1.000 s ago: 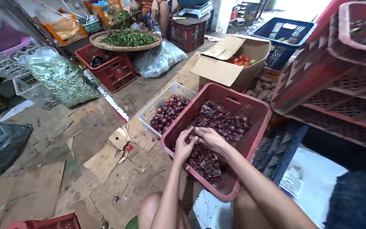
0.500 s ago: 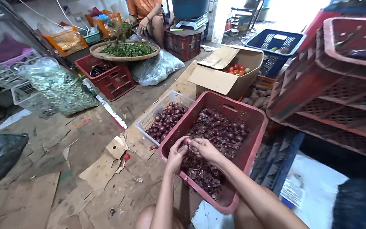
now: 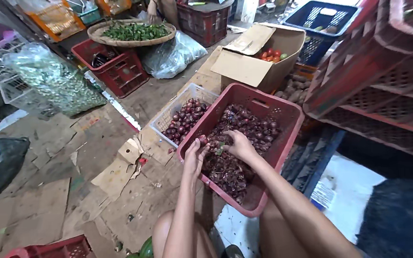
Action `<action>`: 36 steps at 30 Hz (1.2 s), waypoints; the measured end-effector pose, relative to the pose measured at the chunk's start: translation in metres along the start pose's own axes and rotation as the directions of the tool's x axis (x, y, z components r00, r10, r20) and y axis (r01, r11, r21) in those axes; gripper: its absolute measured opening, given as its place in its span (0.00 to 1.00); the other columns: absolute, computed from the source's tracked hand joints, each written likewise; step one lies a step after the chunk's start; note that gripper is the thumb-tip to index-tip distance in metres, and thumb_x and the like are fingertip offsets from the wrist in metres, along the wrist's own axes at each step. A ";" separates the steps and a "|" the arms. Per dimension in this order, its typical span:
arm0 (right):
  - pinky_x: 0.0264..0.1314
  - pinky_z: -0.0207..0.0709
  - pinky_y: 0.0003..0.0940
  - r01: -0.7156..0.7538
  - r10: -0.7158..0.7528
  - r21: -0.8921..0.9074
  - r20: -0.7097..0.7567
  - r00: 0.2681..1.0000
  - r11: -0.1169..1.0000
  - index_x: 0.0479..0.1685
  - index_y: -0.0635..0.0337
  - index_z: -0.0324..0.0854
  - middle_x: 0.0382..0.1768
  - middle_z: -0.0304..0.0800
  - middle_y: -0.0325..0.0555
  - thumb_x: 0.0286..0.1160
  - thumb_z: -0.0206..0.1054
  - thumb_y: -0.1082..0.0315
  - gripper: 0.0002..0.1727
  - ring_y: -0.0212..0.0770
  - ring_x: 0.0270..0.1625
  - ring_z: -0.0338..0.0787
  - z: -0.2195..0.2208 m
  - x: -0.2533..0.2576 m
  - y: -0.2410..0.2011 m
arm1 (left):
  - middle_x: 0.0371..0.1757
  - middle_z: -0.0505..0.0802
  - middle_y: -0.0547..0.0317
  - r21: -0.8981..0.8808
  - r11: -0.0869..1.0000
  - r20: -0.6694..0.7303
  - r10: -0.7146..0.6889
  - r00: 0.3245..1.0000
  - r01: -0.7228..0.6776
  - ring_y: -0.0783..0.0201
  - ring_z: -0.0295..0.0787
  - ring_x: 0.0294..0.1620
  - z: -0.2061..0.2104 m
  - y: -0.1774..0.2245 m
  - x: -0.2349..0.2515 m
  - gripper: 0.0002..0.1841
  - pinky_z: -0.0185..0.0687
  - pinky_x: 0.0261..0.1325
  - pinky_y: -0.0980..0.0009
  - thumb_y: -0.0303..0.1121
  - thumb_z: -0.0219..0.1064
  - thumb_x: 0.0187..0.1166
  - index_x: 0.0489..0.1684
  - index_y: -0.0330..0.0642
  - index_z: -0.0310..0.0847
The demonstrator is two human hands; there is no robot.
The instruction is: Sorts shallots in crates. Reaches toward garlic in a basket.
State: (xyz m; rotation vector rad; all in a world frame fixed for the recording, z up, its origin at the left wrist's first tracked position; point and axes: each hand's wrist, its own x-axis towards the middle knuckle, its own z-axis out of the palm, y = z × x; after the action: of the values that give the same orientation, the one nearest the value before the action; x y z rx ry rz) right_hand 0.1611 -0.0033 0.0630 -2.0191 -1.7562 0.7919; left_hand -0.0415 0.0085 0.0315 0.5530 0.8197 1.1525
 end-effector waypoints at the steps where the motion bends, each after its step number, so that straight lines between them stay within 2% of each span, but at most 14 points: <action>1: 0.72 0.78 0.60 0.002 -0.002 -0.002 0.044 0.999 1.000 0.78 0.52 0.78 0.67 0.85 0.56 0.70 0.79 0.55 0.34 0.57 0.68 0.86 0.000 0.000 0.000 | 0.58 0.90 0.42 0.024 0.999 -0.010 -0.027 1.000 0.027 0.55 0.93 0.51 0.002 0.002 0.001 0.18 0.89 0.59 0.62 0.33 0.52 0.93 0.69 0.27 0.75; 4: 0.73 0.76 0.64 -0.011 0.026 -0.079 0.188 0.982 0.997 0.79 0.55 0.76 0.67 0.86 0.58 0.75 0.74 0.51 0.34 0.59 0.69 0.86 0.004 0.000 0.008 | 0.66 0.88 0.39 0.020 0.997 0.015 -0.075 0.997 0.075 0.51 0.92 0.60 0.001 0.013 0.008 0.20 0.87 0.67 0.60 0.33 0.54 0.92 0.74 0.27 0.72; 7: 0.74 0.74 0.67 -0.045 0.091 -0.178 0.260 0.961 0.983 0.76 0.57 0.78 0.68 0.86 0.60 0.75 0.74 0.49 0.33 0.61 0.72 0.84 0.004 0.000 0.014 | 0.75 0.83 0.39 -0.148 0.987 0.025 0.067 0.997 -0.063 0.49 0.86 0.71 -0.005 0.013 0.018 0.23 0.81 0.74 0.56 0.33 0.49 0.94 0.83 0.33 0.64; 9: 0.71 0.74 0.72 -0.122 0.200 -0.269 0.283 0.938 0.955 0.75 0.58 0.79 0.66 0.87 0.64 0.75 0.74 0.53 0.31 0.67 0.70 0.85 0.005 0.000 0.015 | 0.80 0.80 0.44 0.194 0.969 0.019 0.149 0.989 -0.150 0.52 0.84 0.75 -0.017 0.000 0.025 0.26 0.80 0.75 0.55 0.32 0.52 0.93 0.89 0.38 0.58; 10: 0.69 0.74 0.74 -0.160 0.269 -0.339 0.304 0.914 0.927 0.73 0.60 0.79 0.66 0.86 0.66 0.74 0.74 0.57 0.29 0.69 0.70 0.84 0.011 0.003 0.018 | 0.79 0.81 0.46 0.447 0.873 0.030 0.201 0.979 -0.193 0.54 0.85 0.73 -0.022 -0.009 0.027 0.26 0.83 0.73 0.55 0.32 0.59 0.90 0.87 0.38 0.63; 12: 0.67 0.71 0.79 -0.197 0.399 -0.473 0.376 0.837 0.859 0.68 0.70 0.80 0.69 0.82 0.72 0.72 0.73 0.64 0.26 0.73 0.72 0.81 0.038 0.008 0.029 | 0.73 0.85 0.47 0.814 0.504 0.113 0.351 0.929 -0.289 0.57 0.86 0.68 -0.025 -0.025 0.026 0.21 0.84 0.71 0.59 0.35 0.65 0.85 0.73 0.37 0.79; 13: 0.69 0.69 0.80 -0.204 0.461 -0.529 0.415 0.785 0.824 0.69 0.73 0.79 0.73 0.79 0.73 0.74 0.71 0.64 0.27 0.74 0.75 0.78 0.057 0.008 0.039 | 0.70 0.86 0.48 0.881 0.347 0.160 0.420 0.893 -0.321 0.58 0.87 0.66 -0.025 -0.029 0.025 0.19 0.85 0.69 0.59 0.36 0.66 0.84 0.69 0.39 0.82; 15: 0.71 0.68 0.77 -0.240 0.572 -0.606 0.442 0.691 0.758 0.72 0.73 0.77 0.77 0.75 0.72 0.76 0.70 0.60 0.30 0.72 0.79 0.75 0.087 0.005 0.067 | 0.67 0.87 0.47 0.915 0.228 0.172 0.525 0.834 -0.333 0.57 0.87 0.65 -0.025 -0.030 0.024 0.16 0.84 0.70 0.59 0.36 0.66 0.83 0.64 0.39 0.85; 17: 0.71 0.69 0.76 -0.304 0.621 -0.607 0.421 0.661 0.734 0.74 0.72 0.75 0.78 0.73 0.71 0.69 0.75 0.56 0.36 0.71 0.80 0.74 0.098 0.012 0.092 | 0.63 0.88 0.46 0.904 0.307 0.058 0.602 0.797 -0.297 0.57 0.87 0.63 -0.025 -0.026 0.024 0.14 0.84 0.68 0.60 0.34 0.66 0.83 0.59 0.37 0.86; 21: 0.72 0.72 0.72 -0.423 0.664 -0.579 0.299 0.685 0.697 0.71 0.72 0.78 0.76 0.77 0.68 0.74 0.70 0.56 0.32 0.67 0.79 0.77 0.104 0.029 0.097 | 0.64 0.88 0.45 0.791 0.539 -0.125 0.606 0.786 -0.290 0.60 0.90 0.60 -0.023 -0.026 0.021 0.24 0.89 0.63 0.62 0.32 0.69 0.81 0.74 0.36 0.71; 23: 0.71 0.74 0.70 -0.458 0.651 -0.588 0.161 0.742 0.666 0.71 0.76 0.77 0.77 0.75 0.71 0.77 0.67 0.58 0.30 0.69 0.79 0.77 0.108 0.041 0.104 | 0.66 0.86 0.43 0.774 0.553 -0.111 0.596 0.795 -0.307 0.59 0.89 0.63 -0.023 -0.025 0.021 0.25 0.88 0.65 0.62 0.31 0.69 0.80 0.76 0.35 0.69; 25: 0.76 0.64 0.77 -0.467 0.656 -0.576 0.167 0.736 0.670 0.76 0.79 0.71 0.82 0.64 0.78 0.77 0.69 0.60 0.35 0.76 0.84 0.66 0.106 0.047 0.121 | 0.66 0.86 0.43 0.767 0.559 -0.101 0.591 0.800 -0.316 0.59 0.89 0.63 -0.023 -0.027 0.022 0.24 0.88 0.64 0.63 0.30 0.68 0.80 0.74 0.34 0.70; 31: 0.74 0.69 0.72 -0.248 0.641 -0.687 0.402 0.654 0.683 0.69 0.70 0.81 0.75 0.79 0.68 0.70 0.75 0.52 0.34 0.67 0.79 0.77 0.105 0.032 0.142 | 0.59 0.91 0.49 0.712 0.596 -0.095 0.606 0.790 -0.372 0.63 0.92 0.56 -0.021 -0.022 0.024 0.19 0.89 0.59 0.66 0.28 0.66 0.82 0.69 0.34 0.74; 36: 0.71 0.70 0.76 -0.170 0.534 -0.724 0.307 0.788 0.668 0.71 0.72 0.78 0.74 0.78 0.71 0.71 0.72 0.59 0.32 0.73 0.76 0.78 0.072 0.057 0.121 | 0.55 0.92 0.50 0.730 0.580 -0.074 0.593 0.802 -0.362 0.64 0.93 0.53 -0.021 -0.024 0.023 0.18 0.90 0.56 0.66 0.28 0.67 0.81 0.67 0.34 0.75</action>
State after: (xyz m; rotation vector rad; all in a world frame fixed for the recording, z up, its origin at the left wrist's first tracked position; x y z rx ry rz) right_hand 0.2158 0.0246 -0.0757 -2.9441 -2.1662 0.9682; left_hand -0.0408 0.0220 -0.0051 1.3157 1.4642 1.4500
